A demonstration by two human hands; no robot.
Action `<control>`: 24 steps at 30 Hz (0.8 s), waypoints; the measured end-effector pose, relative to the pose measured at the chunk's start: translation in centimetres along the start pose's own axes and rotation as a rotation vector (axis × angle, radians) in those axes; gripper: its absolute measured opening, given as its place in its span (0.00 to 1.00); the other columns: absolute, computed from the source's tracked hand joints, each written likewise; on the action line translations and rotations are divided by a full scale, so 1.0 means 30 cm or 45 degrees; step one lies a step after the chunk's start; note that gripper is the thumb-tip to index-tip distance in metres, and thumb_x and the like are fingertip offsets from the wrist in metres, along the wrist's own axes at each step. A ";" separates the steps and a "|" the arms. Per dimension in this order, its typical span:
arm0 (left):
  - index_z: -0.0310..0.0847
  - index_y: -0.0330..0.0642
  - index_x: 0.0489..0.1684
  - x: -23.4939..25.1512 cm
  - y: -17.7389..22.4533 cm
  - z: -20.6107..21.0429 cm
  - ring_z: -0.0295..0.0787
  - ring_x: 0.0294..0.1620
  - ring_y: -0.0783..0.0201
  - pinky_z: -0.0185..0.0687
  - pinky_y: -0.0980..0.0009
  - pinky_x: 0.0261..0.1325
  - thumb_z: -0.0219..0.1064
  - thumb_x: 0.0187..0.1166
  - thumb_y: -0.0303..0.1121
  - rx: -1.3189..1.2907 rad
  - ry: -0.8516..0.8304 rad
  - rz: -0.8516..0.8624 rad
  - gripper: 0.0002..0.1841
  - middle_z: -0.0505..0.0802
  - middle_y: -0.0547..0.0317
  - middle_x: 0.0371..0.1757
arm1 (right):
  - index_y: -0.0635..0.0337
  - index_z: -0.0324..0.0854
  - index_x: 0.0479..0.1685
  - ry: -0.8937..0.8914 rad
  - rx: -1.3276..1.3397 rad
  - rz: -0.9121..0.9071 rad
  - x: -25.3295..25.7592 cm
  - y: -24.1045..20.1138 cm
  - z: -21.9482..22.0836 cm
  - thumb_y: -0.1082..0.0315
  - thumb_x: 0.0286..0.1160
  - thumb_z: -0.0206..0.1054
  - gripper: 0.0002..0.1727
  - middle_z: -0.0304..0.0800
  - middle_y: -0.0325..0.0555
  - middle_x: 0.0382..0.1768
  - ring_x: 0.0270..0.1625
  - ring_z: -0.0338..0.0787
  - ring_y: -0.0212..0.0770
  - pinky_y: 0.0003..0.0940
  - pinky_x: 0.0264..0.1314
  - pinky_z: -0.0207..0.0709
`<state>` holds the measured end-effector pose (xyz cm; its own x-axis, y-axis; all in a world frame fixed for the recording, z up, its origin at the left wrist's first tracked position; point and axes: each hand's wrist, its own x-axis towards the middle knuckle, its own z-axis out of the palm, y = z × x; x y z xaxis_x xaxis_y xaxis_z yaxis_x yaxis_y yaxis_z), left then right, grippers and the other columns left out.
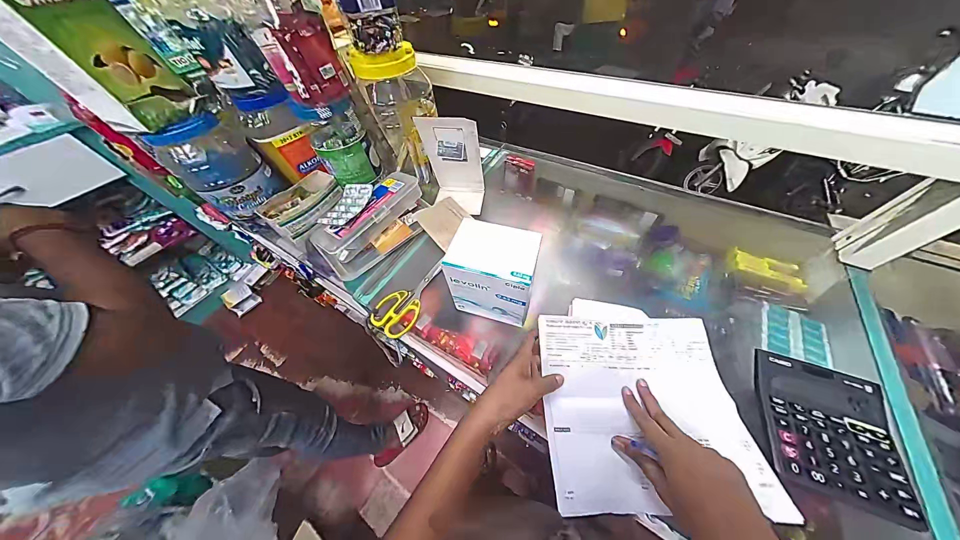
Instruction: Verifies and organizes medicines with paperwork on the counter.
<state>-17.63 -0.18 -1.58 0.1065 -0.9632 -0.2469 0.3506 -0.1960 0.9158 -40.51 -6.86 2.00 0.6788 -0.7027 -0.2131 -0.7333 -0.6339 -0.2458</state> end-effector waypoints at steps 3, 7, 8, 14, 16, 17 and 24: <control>0.31 0.39 0.92 -0.011 -0.018 -0.007 0.94 0.53 0.64 0.91 0.64 0.58 0.60 0.79 0.16 0.048 -0.023 0.028 0.44 0.87 0.46 0.64 | 0.58 0.74 0.84 0.081 0.166 -0.053 -0.002 0.025 -0.007 0.52 0.78 0.70 0.35 0.70 0.57 0.86 0.53 0.95 0.67 0.66 0.45 0.84; 0.27 0.39 0.93 -0.012 -0.013 -0.008 0.95 0.53 0.63 0.91 0.64 0.59 0.61 0.80 0.17 0.081 -0.025 0.008 0.46 0.89 0.45 0.64 | 0.68 0.75 0.80 0.292 0.603 -0.247 -0.016 0.060 -0.070 0.66 0.83 0.60 0.27 0.78 0.68 0.70 0.52 0.86 0.42 0.32 0.49 0.82; 0.27 0.39 0.93 -0.010 -0.012 -0.012 0.95 0.53 0.64 0.91 0.64 0.59 0.61 0.80 0.17 0.073 -0.040 0.006 0.46 0.89 0.46 0.64 | 0.69 0.76 0.78 0.287 0.710 -0.290 -0.025 0.068 -0.101 0.69 0.86 0.55 0.24 0.81 0.64 0.67 0.56 0.86 0.38 0.28 0.56 0.81; 0.28 0.39 0.93 0.004 -0.026 -0.026 0.95 0.55 0.64 0.92 0.64 0.60 0.60 0.79 0.16 0.006 -0.096 0.043 0.45 0.88 0.47 0.66 | 0.38 0.79 0.70 0.371 1.713 -0.246 -0.020 0.028 -0.177 0.61 0.89 0.59 0.16 0.86 0.18 0.23 0.14 0.72 0.14 0.09 0.16 0.67; 0.28 0.38 0.93 0.004 -0.024 -0.022 0.95 0.55 0.64 0.91 0.65 0.60 0.61 0.79 0.16 0.010 -0.085 0.048 0.46 0.88 0.47 0.67 | 0.41 0.82 0.61 0.377 2.006 -0.126 0.023 0.012 -0.165 0.59 0.92 0.54 0.12 0.80 0.19 0.18 0.09 0.65 0.13 0.09 0.09 0.60; 0.28 0.38 0.93 0.003 -0.026 -0.022 0.94 0.55 0.64 0.91 0.65 0.61 0.61 0.79 0.16 0.001 -0.085 0.052 0.46 0.87 0.47 0.67 | 0.44 0.83 0.55 0.372 2.115 -0.074 0.051 0.003 -0.153 0.58 0.95 0.45 0.18 0.81 0.21 0.18 0.08 0.65 0.12 0.08 0.08 0.58; 0.33 0.35 0.93 -0.011 -0.035 0.008 0.95 0.54 0.63 0.92 0.64 0.60 0.64 0.78 0.16 0.100 0.056 0.137 0.46 0.87 0.43 0.65 | 0.40 0.88 0.21 0.552 1.929 0.008 0.116 -0.032 -0.090 0.43 0.93 0.26 0.42 0.87 0.24 0.14 0.13 0.79 0.17 0.13 0.14 0.68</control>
<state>-18.25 0.31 -2.39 0.1806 -0.9708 -0.1577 0.2610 -0.1072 0.9594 -37.54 -9.56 4.06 0.4192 -0.9079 -0.0069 0.1616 0.0821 -0.9834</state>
